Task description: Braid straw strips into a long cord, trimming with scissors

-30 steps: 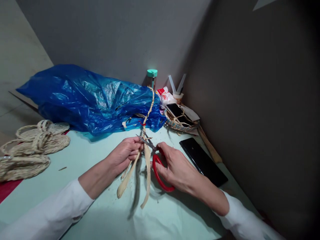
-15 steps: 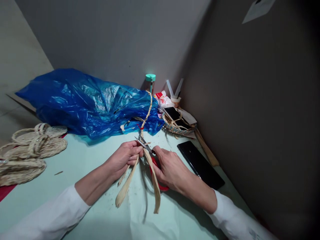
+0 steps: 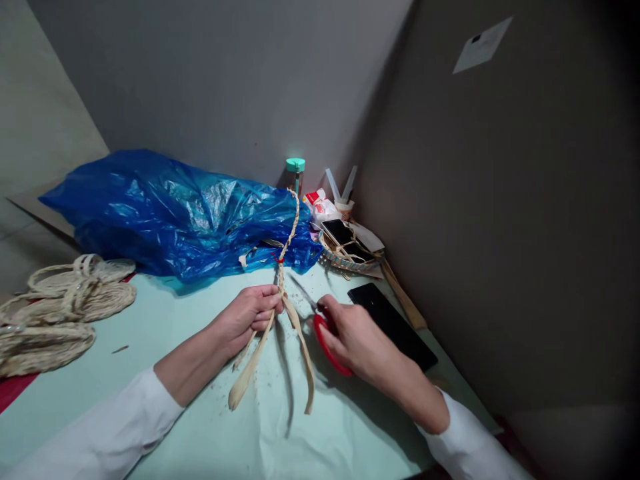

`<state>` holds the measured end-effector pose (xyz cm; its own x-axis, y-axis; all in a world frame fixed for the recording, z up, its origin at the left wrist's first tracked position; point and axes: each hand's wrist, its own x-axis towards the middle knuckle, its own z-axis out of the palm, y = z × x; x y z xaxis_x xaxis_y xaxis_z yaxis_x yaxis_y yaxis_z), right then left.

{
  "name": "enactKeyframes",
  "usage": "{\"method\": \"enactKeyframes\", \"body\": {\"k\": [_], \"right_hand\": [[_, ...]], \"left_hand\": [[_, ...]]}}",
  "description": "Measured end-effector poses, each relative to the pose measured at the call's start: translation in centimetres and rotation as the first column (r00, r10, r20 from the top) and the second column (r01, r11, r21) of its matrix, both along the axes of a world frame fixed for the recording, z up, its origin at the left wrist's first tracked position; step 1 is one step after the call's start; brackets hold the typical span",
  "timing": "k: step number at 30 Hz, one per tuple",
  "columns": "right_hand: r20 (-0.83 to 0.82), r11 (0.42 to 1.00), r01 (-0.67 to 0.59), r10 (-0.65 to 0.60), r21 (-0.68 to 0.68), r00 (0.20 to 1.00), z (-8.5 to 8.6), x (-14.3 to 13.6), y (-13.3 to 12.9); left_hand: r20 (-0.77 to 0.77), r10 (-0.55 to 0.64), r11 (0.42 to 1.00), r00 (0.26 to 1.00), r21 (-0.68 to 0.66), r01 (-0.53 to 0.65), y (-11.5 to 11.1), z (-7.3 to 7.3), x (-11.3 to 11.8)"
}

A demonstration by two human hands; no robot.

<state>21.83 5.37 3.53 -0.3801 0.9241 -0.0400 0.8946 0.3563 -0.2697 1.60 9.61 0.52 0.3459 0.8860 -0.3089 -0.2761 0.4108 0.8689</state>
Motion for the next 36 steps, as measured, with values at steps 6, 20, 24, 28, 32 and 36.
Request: {"method": "enactKeyframes", "body": {"k": [6,20,24,28,32,36], "right_hand": [[0.293,0.984,0.144,-0.168,0.105,0.941,0.3,2.0,1.1],[-0.587,0.961,-0.198,0.049,-0.193,0.808,-2.0,-3.9,4.3],[-0.519,0.973,-0.194,0.104,-0.122,0.848,-2.2,-3.4,4.3],[-0.413,0.979,-0.194,0.149,-0.069,0.899,-1.8,-2.9,4.2],[-0.374,0.985,-0.172,0.149,-0.03,0.915,-1.7,-2.8,4.3],[-0.503,0.988,-0.147,0.101,-0.053,0.859,-2.2,-3.0,4.4]], "left_hand": [[-0.118,0.008,0.999,0.993,0.052,-0.002,-0.2,-0.3,0.2],[-0.296,0.04,0.983,0.954,0.184,0.015,-1.3,0.1,0.6],[-0.378,0.034,0.976,0.925,0.214,0.051,-1.4,0.0,0.7],[-0.472,0.048,0.965,0.88,0.25,0.082,-1.2,0.2,0.7],[-0.549,0.056,0.948,0.834,0.293,0.129,-0.9,0.3,0.6],[-0.682,0.145,0.905,0.717,0.385,0.183,-1.3,0.7,0.6]]}}
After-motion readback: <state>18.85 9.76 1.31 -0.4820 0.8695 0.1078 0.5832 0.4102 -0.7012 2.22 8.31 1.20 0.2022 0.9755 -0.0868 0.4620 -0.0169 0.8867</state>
